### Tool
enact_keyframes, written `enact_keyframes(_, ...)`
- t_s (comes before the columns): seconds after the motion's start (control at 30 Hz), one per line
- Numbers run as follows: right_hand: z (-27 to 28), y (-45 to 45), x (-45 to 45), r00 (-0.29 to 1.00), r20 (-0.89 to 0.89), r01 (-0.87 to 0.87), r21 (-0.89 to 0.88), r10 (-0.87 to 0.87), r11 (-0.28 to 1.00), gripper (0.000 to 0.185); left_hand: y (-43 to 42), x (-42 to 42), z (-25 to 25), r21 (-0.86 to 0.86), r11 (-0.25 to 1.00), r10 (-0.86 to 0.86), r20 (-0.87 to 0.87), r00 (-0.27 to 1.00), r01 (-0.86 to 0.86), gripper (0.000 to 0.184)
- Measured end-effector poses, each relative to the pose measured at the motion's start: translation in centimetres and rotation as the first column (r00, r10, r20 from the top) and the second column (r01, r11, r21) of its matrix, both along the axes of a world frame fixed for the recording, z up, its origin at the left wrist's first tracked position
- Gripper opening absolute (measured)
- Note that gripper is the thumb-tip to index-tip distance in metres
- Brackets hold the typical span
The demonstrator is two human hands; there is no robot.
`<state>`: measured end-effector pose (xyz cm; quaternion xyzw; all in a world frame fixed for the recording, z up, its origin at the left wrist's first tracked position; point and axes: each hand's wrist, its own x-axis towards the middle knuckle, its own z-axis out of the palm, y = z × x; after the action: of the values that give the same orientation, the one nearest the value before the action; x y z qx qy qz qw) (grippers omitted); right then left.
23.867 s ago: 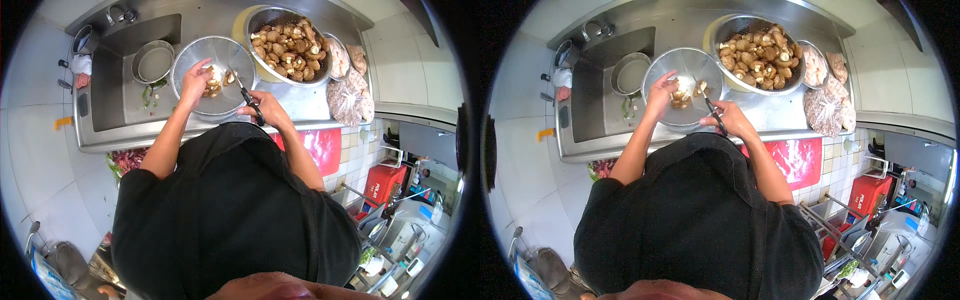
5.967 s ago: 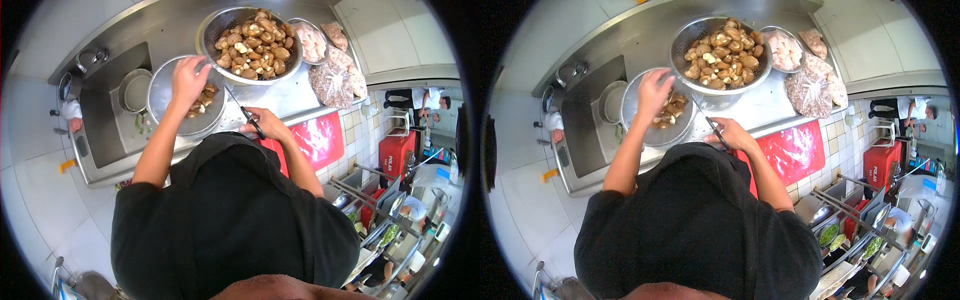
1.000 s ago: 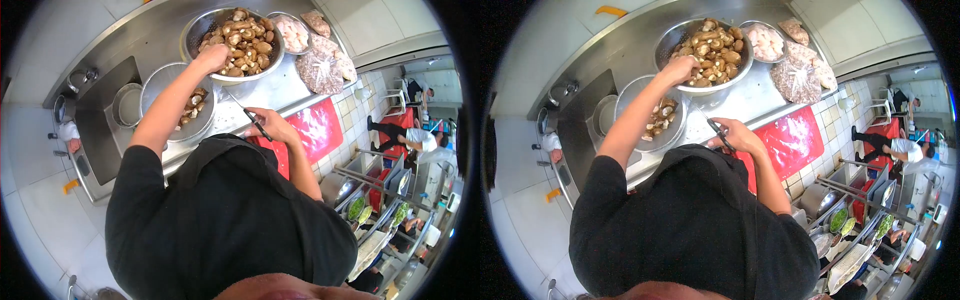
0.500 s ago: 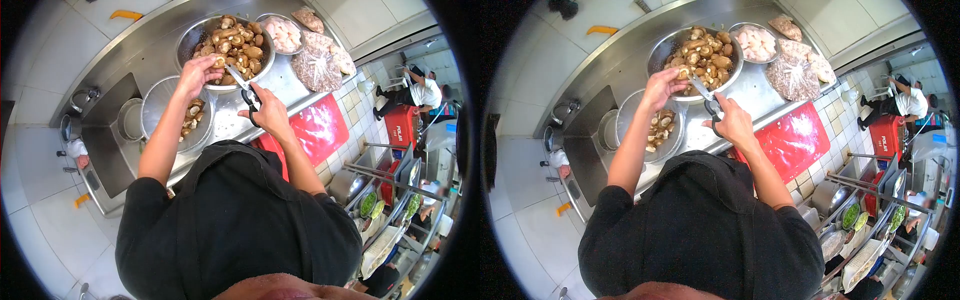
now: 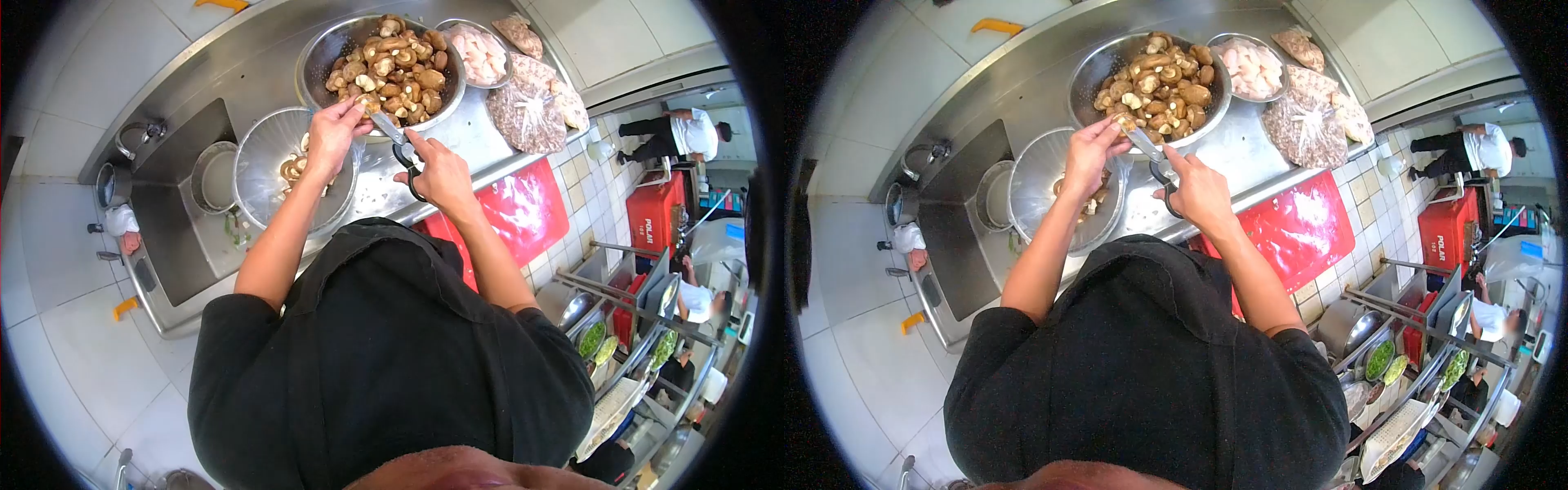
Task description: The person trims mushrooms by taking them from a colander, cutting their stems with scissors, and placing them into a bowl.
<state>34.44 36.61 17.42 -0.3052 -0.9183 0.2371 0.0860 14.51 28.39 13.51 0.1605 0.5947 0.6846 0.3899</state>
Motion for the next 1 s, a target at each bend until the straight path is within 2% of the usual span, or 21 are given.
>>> enact_keyframes(0.1,0.5,0.0,-0.4,0.995,0.100,0.007,-0.075,0.001,0.997,0.081,-0.5,-0.1,0.6,-0.029,1.000,-0.001,0.002,1.000,0.001,0.040)
enact_keyframes(0.2,0.8,-0.1,0.2,0.999,0.032,0.005,-0.363,0.007,0.932,0.093,-1.3,-0.9,1.1,0.015,0.999,0.046,-0.031,0.998,-0.046,0.042)
enact_keyframes(0.27,1.0,-0.5,0.4,1.000,-0.014,-0.030,-0.552,0.027,0.833,0.099,-2.4,-1.8,1.2,0.050,0.994,0.096,-0.030,0.995,-0.095,0.044)
enact_keyframes(0.33,0.6,-1.2,0.5,0.997,-0.065,-0.081,-0.730,0.049,0.679,0.102,-3.8,-2.4,1.4,0.069,0.989,0.129,0.014,0.992,-0.129,0.046)
enact_keyframes(0.37,0.0,-1.5,0.2,0.997,-0.032,-0.070,-0.822,0.077,0.566,0.102,-4.5,-2.3,1.5,0.032,0.988,0.150,-0.017,0.988,-0.150,0.038)
enact_keyframes(0.5,-2.2,-2.7,-1.7,0.973,-0.122,-0.210,-0.821,0.196,0.531,0.103,-7.0,-1.6,1.0,0.010,0.976,0.219,-0.010,0.976,-0.219,0.019)
enact_keyframes(0.63,-2.5,-3.6,-3.5,0.955,-0.129,-0.265,-0.771,0.266,0.579,0.107,-9.5,-0.6,-0.3,-0.054,0.968,0.246,0.037,0.968,-0.244,0.018)
enact_keyframes(0.77,-3.1,-3.5,-4.8,0.923,-0.094,-0.316,-0.740,0.373,0.594,0.100,-11.8,-0.7,-1.3,-0.162,0.961,0.229,-0.001,0.973,-0.226,0.018)
enact_keyframes(0.83,-2.6,-2.8,-4.6,0.905,0.080,-0.205,-0.778,0.417,0.594,0.096,-12.9,-0.9,-2.4,-0.228,0.953,0.201,-0.011,0.979,-0.198,0.020)
enact_keyframes(0.87,-2.4,-2.4,-4.4,0.885,0.164,-0.147,-0.789,0.435,0.597,0.094,-13.2,-0.9,-2.8,-0.325,0.931,0.113,-0.177,0.978,-0.166,0.022)
enact_keyframes(0.93,-3.4,-2.1,-2.8,0.936,0.099,-0.164,-0.726,0.338,0.668,0.088,-13.7,-1.0,-3.8,-0.508,0.847,-0.115,-0.464,0.879,-0.157,0.026)
enact_keyframes(0.97,-3.5,-2.0,-1.9,0.955,0.070,-0.161,-0.695,0.288,0.701,0.087,-13.7,-1.2,-5.1,-0.547,0.807,-0.187,-0.593,0.784,-0.222,0.029)
enact_keyframes(1.0,-3.4,-1.6,-1.1,0.970,0.039,-0.155,-0.661,0.240,0.734,0.086,-12.8,-1.2,-4.3,-0.454,0.855,-0.156,-0.686,0.710,-0.250,0.029)
